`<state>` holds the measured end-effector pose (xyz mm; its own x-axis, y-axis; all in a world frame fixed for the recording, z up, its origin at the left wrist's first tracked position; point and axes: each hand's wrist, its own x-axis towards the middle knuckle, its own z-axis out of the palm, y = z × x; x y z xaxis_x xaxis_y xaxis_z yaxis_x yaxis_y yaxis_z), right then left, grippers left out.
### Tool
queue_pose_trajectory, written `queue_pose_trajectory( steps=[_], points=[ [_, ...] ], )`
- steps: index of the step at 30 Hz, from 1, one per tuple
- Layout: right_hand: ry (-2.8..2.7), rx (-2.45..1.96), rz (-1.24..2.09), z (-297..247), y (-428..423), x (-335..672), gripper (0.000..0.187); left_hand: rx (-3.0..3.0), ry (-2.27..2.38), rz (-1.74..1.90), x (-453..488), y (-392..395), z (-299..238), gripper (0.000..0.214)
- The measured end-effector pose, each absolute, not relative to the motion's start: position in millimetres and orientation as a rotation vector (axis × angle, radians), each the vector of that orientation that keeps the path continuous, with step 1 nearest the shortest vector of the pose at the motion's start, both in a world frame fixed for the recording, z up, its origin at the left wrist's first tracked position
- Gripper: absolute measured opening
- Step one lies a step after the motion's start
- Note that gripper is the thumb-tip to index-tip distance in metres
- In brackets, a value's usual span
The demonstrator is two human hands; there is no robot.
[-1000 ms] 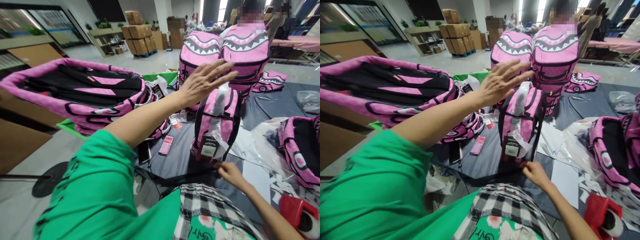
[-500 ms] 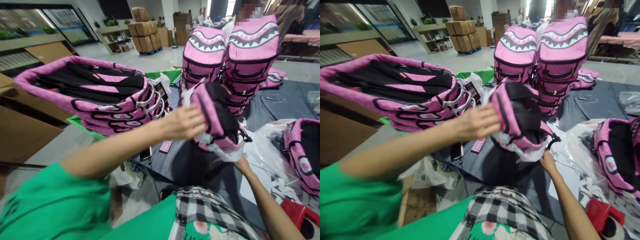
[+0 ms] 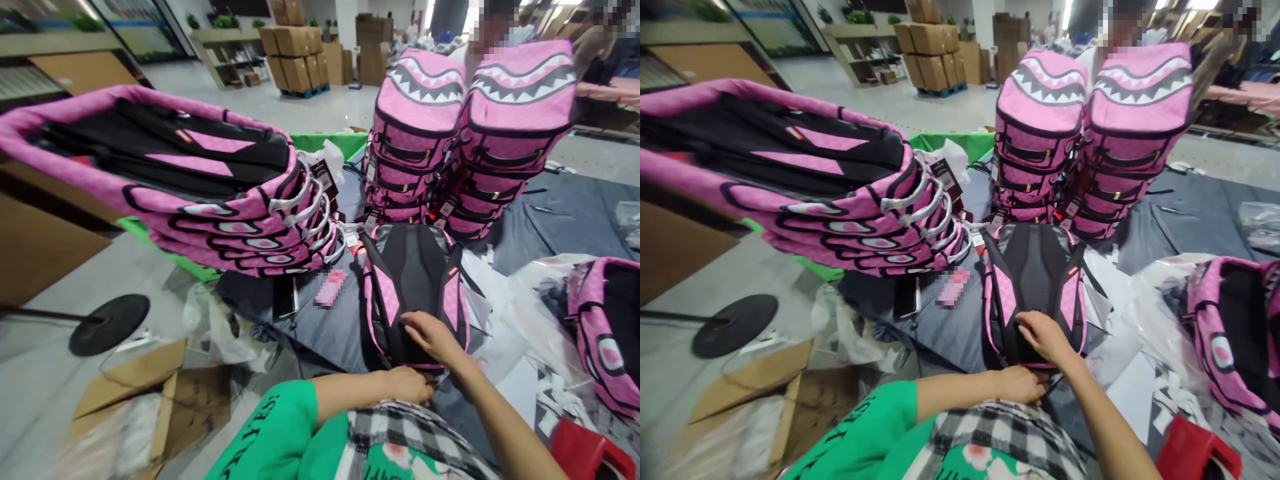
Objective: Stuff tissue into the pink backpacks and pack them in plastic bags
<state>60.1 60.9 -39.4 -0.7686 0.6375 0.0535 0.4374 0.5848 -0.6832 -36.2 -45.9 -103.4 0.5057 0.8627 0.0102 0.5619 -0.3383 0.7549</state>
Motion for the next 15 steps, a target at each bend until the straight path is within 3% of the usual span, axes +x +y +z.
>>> queue_pose_trajectory(
  steps=[5, 8, 15],
  points=[
    [-2.607, -0.848, 0.727, -94, 45, 38, 0.023, 1.578, 2.002, 0.779, -139, -90, -114, 0.035],
    [-2.566, -0.796, 0.682, -102, 46, 44, 0.018, 1.325, 2.401, 0.724, -195, -101, -136, 0.023],
    [-2.553, -0.779, 0.645, -99, 45, 42, 0.018, 1.344, 2.498, 0.533, -226, -88, -174, 0.012]
  ],
)
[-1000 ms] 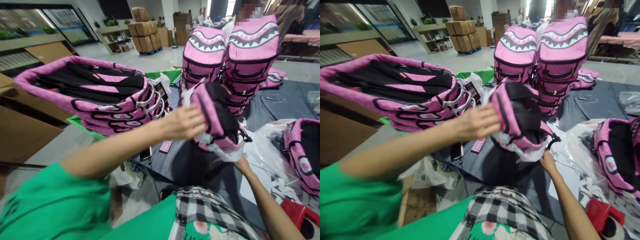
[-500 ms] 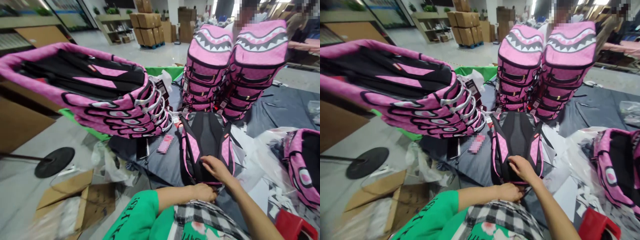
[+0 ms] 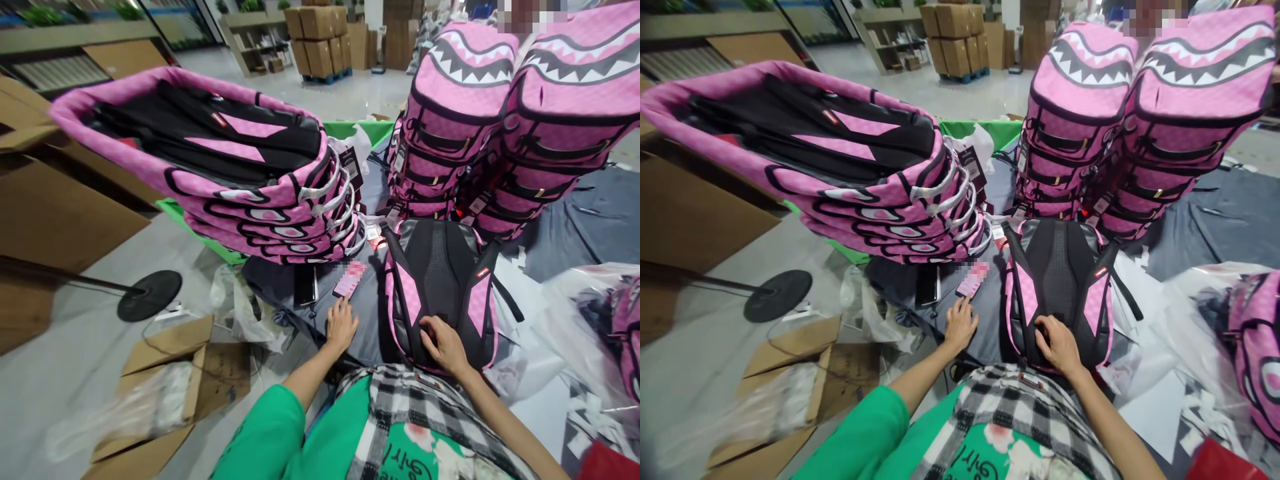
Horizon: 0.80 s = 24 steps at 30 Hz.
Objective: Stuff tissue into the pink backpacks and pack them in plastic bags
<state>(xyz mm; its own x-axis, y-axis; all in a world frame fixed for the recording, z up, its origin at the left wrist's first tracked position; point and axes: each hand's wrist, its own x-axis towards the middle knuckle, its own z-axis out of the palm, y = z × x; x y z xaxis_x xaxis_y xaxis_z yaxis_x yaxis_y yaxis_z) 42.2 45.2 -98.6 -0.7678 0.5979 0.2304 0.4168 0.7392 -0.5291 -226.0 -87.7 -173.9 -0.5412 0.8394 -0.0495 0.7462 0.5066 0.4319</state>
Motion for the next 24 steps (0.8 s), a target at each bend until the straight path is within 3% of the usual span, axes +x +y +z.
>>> queue_pose_trajectory(
  steps=[9, 15, 19, 24],
  points=[
    [-2.387, -0.882, 0.81, -104, 38, 40, 0.017, 1.314, 2.452, 0.577, -230, -75, -170, 0.025],
    [-2.065, -1.114, 0.989, -123, 17, 32, 0.02, 1.243, 2.309, 0.826, -175, -21, -154, 0.056],
    [-2.031, -1.141, 1.045, -125, 6, 17, 0.022, 1.17, 2.236, 0.889, -156, 29, -141, 0.108],
    [-2.163, -1.136, 1.16, -108, 18, 13, 0.019, 1.159, 2.198, 0.84, -162, 42, -128, 0.11]
  ],
)
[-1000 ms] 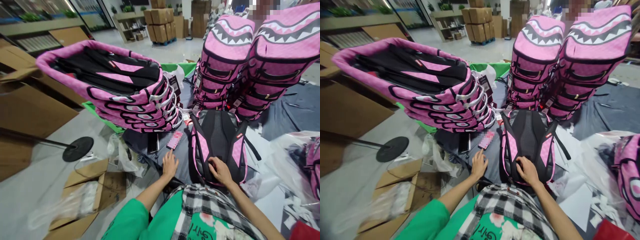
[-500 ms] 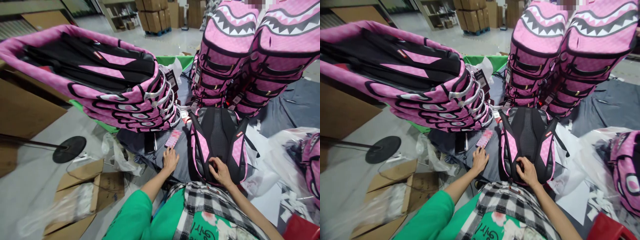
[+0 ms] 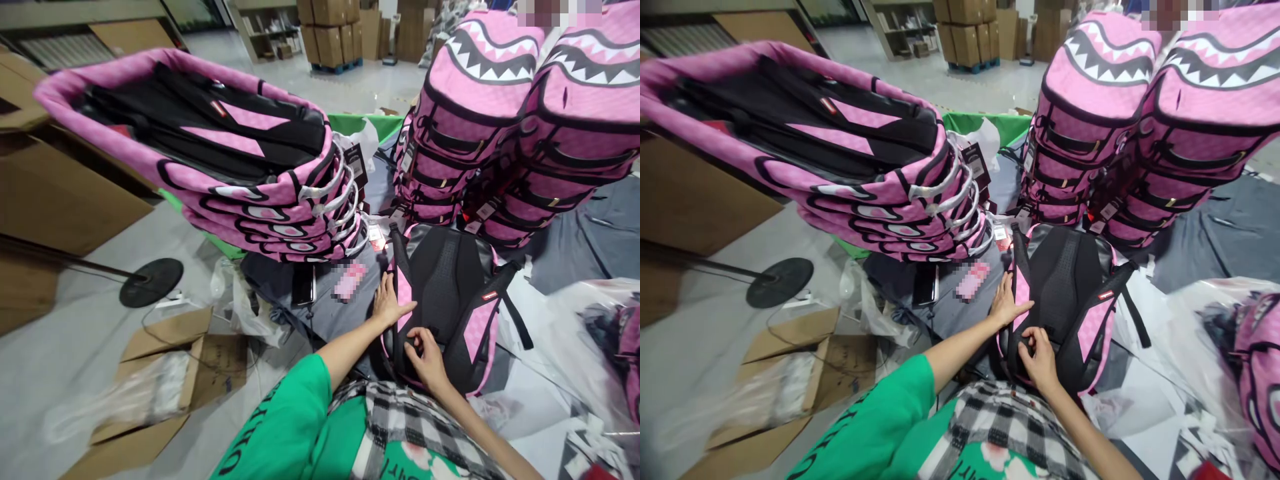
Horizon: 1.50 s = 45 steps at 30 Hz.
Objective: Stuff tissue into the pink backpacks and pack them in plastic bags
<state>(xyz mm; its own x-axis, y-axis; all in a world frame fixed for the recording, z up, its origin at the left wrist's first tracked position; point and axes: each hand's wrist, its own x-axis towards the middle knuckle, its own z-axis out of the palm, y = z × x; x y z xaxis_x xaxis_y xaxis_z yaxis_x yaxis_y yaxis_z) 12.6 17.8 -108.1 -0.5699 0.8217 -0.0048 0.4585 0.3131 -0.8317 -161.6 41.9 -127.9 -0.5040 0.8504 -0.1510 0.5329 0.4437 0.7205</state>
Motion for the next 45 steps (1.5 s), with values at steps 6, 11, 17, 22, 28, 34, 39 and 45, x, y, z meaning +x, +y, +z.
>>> queue_pose_trajectory(
  steps=[6, 11, 17, 22, 28, 34, 39, 45],
  points=[
    [-2.234, -1.266, 1.149, -77, 106, 19, 0.031, 1.129, 2.187, 0.824, -161, 54, -120, 0.107],
    [-2.316, -1.228, 1.303, -80, 123, -11, 0.031, 1.077, 2.228, 0.938, -177, 71, -116, 0.067],
    [-2.409, -0.981, 1.24, -90, 84, -9, 0.042, 1.048, 2.266, 1.122, -207, 129, -99, 0.04],
    [-2.477, -1.0, 1.195, -95, 86, -2, 0.049, 1.137, 2.291, 1.119, -207, 114, -110, 0.03],
    [-2.449, -1.087, 1.117, -106, 85, -7, 0.049, 1.16, 2.446, 0.822, -201, -18, -148, 0.021],
    [-2.46, -1.073, 1.035, -111, 84, -5, 0.051, 1.154, 2.555, 0.581, -236, -44, -165, 0.026],
    [-2.462, -1.067, 0.978, -110, 84, -5, 0.052, 1.169, 2.543, 0.508, -255, -27, -172, 0.033],
    [-2.482, -1.06, 0.968, -108, 81, -6, 0.046, 1.095, 2.518, 0.592, -253, -18, -160, 0.04]
  ],
)
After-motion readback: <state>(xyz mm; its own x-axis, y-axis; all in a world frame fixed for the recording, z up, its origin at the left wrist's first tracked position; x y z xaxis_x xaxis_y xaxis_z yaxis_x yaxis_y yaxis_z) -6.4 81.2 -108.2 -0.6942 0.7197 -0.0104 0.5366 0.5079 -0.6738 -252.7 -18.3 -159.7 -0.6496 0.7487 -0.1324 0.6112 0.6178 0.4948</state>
